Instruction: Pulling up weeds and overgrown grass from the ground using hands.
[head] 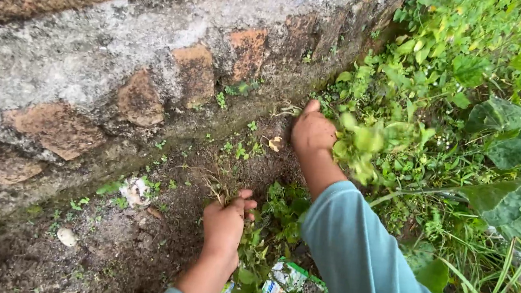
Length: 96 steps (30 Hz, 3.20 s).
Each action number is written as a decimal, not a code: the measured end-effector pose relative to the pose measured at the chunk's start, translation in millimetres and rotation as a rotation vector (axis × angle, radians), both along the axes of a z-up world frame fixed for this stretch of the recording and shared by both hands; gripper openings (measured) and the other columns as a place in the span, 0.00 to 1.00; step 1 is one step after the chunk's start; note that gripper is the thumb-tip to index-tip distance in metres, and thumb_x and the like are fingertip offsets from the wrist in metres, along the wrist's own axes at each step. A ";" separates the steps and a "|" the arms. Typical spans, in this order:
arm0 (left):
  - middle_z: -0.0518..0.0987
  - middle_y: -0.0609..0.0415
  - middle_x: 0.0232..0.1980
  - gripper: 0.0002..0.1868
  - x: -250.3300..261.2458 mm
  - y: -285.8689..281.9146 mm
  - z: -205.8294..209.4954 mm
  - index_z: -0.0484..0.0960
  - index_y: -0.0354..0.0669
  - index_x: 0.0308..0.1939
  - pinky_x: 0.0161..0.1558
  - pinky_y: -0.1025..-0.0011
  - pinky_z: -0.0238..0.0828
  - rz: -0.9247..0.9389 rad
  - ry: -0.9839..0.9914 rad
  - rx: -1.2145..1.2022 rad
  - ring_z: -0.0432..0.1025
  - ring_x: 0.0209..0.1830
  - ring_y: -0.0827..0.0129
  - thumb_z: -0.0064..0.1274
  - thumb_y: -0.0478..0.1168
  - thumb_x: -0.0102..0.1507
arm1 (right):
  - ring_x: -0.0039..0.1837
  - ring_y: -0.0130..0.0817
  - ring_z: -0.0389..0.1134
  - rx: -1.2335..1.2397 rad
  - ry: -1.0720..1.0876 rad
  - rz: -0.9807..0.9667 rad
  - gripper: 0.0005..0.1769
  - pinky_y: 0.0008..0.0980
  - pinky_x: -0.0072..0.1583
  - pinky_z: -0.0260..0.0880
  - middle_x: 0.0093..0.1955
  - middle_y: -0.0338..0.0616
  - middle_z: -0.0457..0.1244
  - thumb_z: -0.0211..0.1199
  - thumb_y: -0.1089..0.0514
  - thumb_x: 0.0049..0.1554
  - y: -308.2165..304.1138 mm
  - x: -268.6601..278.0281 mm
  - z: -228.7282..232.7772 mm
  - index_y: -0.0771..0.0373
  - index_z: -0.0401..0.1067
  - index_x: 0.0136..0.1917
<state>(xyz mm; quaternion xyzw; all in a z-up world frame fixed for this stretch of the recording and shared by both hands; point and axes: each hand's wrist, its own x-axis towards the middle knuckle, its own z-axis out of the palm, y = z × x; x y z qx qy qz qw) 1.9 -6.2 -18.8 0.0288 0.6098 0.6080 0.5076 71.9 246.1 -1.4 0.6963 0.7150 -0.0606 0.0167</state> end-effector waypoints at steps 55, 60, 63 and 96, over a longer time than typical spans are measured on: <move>0.57 0.40 0.74 0.31 -15.5 108.0 -1.8 0.66 0.44 0.72 0.75 0.49 0.50 -0.843 0.883 -0.516 0.53 0.76 0.45 0.41 0.57 0.71 | 0.62 0.51 0.72 -0.107 0.172 -0.203 0.19 0.47 0.63 0.71 0.61 0.54 0.69 0.53 0.52 0.61 16.1 81.6 38.3 0.62 0.78 0.59; 0.58 0.38 0.74 0.29 -15.2 114.5 -21.5 0.70 0.43 0.70 0.75 0.51 0.51 -0.868 0.985 -0.527 0.55 0.74 0.43 0.41 0.56 0.71 | 0.63 0.55 0.71 -0.102 0.262 -0.214 0.21 0.49 0.64 0.70 0.61 0.58 0.68 0.56 0.49 0.60 12.9 83.9 42.8 0.63 0.77 0.58; 0.59 0.41 0.73 0.28 -8.3 112.1 -8.6 0.69 0.44 0.71 0.73 0.50 0.52 -0.845 0.908 -0.533 0.55 0.73 0.44 0.41 0.54 0.71 | 0.63 0.57 0.70 -0.116 0.357 -0.266 0.22 0.49 0.65 0.69 0.60 0.60 0.68 0.56 0.47 0.60 8.8 78.7 35.1 0.63 0.77 0.58; 0.75 0.25 0.60 0.16 -107.0 36.0 -100.7 0.77 0.31 0.57 0.57 0.33 0.69 -0.741 -0.075 0.291 0.72 0.60 0.30 0.45 0.40 0.72 | 0.49 0.69 0.68 0.269 0.154 -0.083 0.32 0.59 0.53 0.68 0.44 0.73 0.67 0.58 0.40 0.68 -59.9 180.7 -108.2 0.76 0.75 0.46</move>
